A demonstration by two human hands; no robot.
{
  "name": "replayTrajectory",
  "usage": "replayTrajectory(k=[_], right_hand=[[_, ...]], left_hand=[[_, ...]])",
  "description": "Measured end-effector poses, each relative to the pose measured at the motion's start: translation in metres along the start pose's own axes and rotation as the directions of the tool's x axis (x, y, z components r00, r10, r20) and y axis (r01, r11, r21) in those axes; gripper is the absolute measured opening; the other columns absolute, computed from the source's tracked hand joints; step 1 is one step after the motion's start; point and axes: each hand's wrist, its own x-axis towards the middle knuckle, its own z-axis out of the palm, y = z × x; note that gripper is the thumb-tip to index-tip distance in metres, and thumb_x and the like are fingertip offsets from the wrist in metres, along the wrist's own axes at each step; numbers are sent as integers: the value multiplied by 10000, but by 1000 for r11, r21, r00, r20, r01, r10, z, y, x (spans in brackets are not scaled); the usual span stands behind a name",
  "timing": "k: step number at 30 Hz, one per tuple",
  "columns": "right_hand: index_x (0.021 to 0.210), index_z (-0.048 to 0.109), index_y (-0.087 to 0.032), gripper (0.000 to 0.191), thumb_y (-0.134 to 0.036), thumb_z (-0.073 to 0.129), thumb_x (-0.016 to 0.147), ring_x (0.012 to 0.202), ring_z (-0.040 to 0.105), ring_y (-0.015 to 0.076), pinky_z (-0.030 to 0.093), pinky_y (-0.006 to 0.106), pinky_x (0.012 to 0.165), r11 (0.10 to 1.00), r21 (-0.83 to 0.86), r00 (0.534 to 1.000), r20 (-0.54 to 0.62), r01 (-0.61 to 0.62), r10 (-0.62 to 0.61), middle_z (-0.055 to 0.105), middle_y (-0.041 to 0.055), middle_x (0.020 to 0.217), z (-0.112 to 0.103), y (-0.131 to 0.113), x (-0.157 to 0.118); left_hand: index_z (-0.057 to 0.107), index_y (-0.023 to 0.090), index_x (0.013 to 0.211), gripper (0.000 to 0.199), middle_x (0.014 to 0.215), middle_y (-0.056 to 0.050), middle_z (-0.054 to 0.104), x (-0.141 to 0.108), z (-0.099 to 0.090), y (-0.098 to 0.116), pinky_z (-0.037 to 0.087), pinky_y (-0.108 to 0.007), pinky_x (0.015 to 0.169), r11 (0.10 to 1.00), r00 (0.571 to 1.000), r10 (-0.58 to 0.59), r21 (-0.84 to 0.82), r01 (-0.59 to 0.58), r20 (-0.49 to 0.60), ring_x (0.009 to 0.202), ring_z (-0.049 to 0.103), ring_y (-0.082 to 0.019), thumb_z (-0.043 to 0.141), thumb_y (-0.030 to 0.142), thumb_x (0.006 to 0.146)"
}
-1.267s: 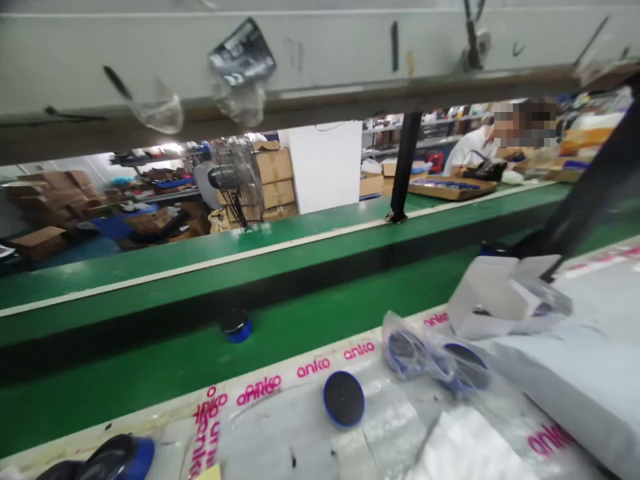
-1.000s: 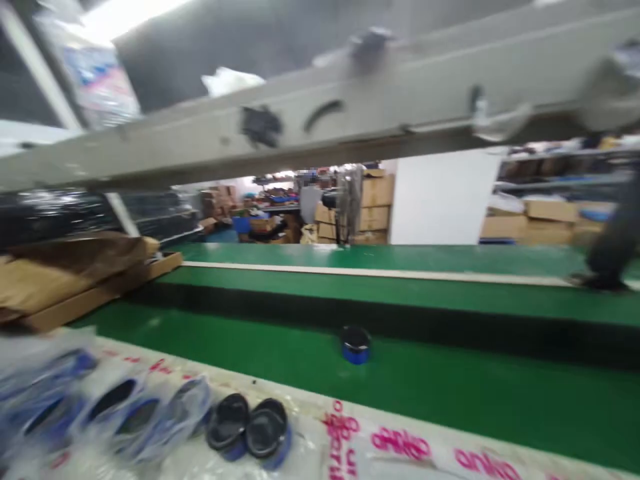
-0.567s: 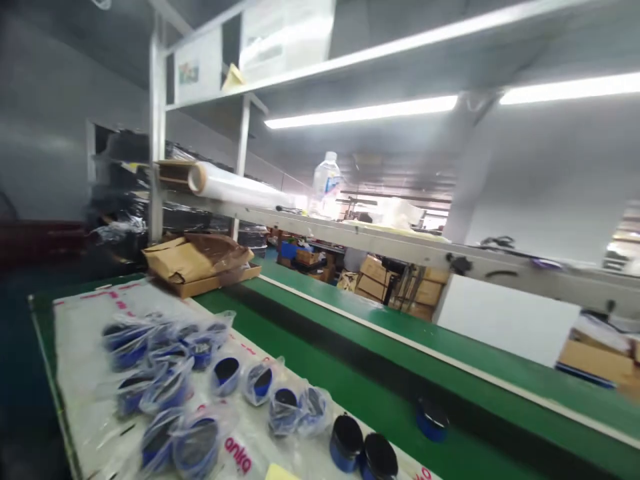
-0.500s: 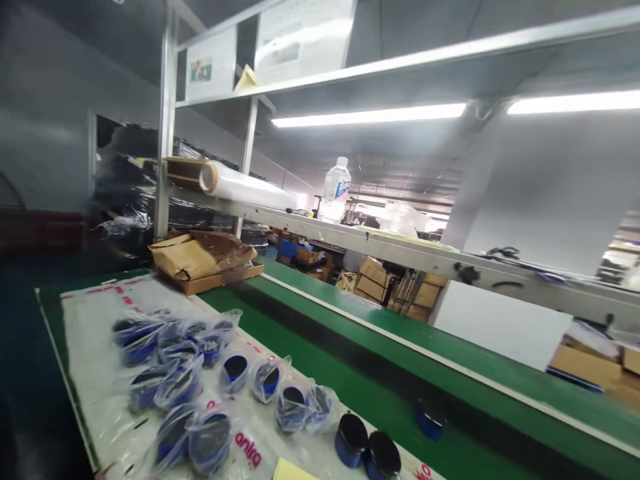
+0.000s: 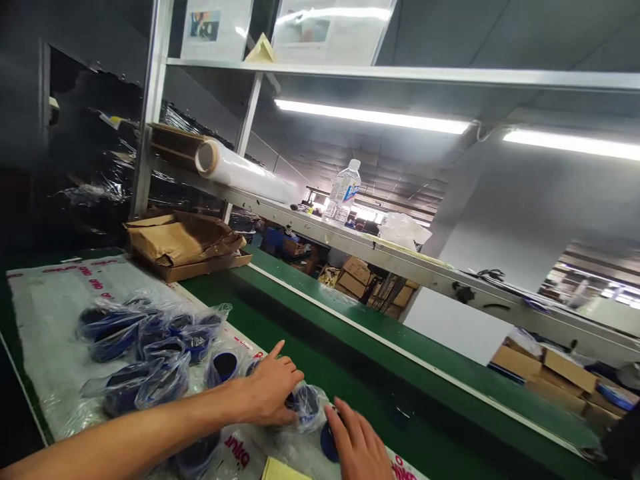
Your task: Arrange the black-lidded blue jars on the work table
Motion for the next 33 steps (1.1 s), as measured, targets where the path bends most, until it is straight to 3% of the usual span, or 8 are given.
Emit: replayTrajectory(k=[4, 9, 12, 15, 20, 22, 27, 33], right_hand=[[1370, 600, -300, 764, -86, 680, 642, 1326, 476, 379, 197, 614, 1179, 958, -219, 957, 261, 186, -126, 541, 86, 1471, -17, -51, 65], [886, 723, -223, 281, -58, 497, 861, 955, 660, 256, 301, 514, 1085, 959, -155, 933, 310, 238, -181, 725, 65, 978, -29, -65, 80], [743, 680, -217, 236, -76, 521, 846, 812, 644, 219, 404, 351, 865, 974, -100, 936, 312, 203, -163, 701, 30, 811, -32, -60, 80], [731, 662, -221, 175, -97, 556, 791, 700, 603, 192, 341, 284, 632, 991, -31, 948, 298, 130, -115, 678, 1, 720, -33, -56, 83], [740, 642, -217, 127, -123, 557, 730, 600, 530, 164, 285, 263, 554, 992, 114, 952, 295, 46, -78, 629, -31, 623, -23, -51, 88], [728, 631, -217, 113, -133, 555, 717, 604, 525, 160, 289, 256, 552, 985, 168, 953, 294, 23, -72, 627, -35, 622, -18, -48, 89], [639, 575, -214, 84, -197, 545, 714, 597, 532, 169, 302, 263, 541, 966, 245, 959, 282, -82, 10, 622, -15, 607, -14, -43, 88], [848, 688, -221, 223, -377, 540, 790, 763, 666, 217, 442, 269, 657, 900, 405, 944, 328, -163, 23, 738, 8, 793, -36, -46, 73]], left_hand=[[753, 172, 821, 206, 812, -77, 771, 2, 13, -6, 277, -559, 1207, 999, 999, -37, -6, 37, 9, 901, 732, -286, 728, 375, 841], [715, 181, 791, 141, 836, -94, 770, 6, 18, -13, 487, -475, 1025, 997, 998, -63, -37, 63, 13, 866, 741, -293, 608, 233, 866], [693, 188, 823, 150, 834, -110, 762, 8, 15, -13, 565, -424, 797, 995, 997, -78, -62, 78, 5, 851, 740, -335, 560, 244, 864], [672, 180, 951, 171, 868, -111, 753, 5, 12, -11, 548, -467, 857, 994, 997, -80, -75, 79, -13, 891, 731, -347, 556, 274, 867], [437, 94, 1427, 947, 1220, -201, 681, 6, 18, -2, 343, -579, 1136, 999, 1000, 21, -27, -21, 12, 1134, 658, -373, 725, 666, 730], [379, 63, 1475, 1052, 1217, -226, 682, 13, 29, 1, 274, -590, 1173, 993, 995, 95, 68, -96, 21, 1143, 656, -364, 676, 755, 740], [659, 95, 1043, 628, 861, -119, 747, 33, 58, 6, 401, -497, 1081, 953, 977, 214, 223, -204, -20, 810, 724, -267, 583, 696, 879], [618, 166, 991, 432, 946, -102, 695, 35, 63, 13, 535, -412, 659, 963, 977, 184, 220, -157, -106, 779, 699, -281, 442, 560, 989]])
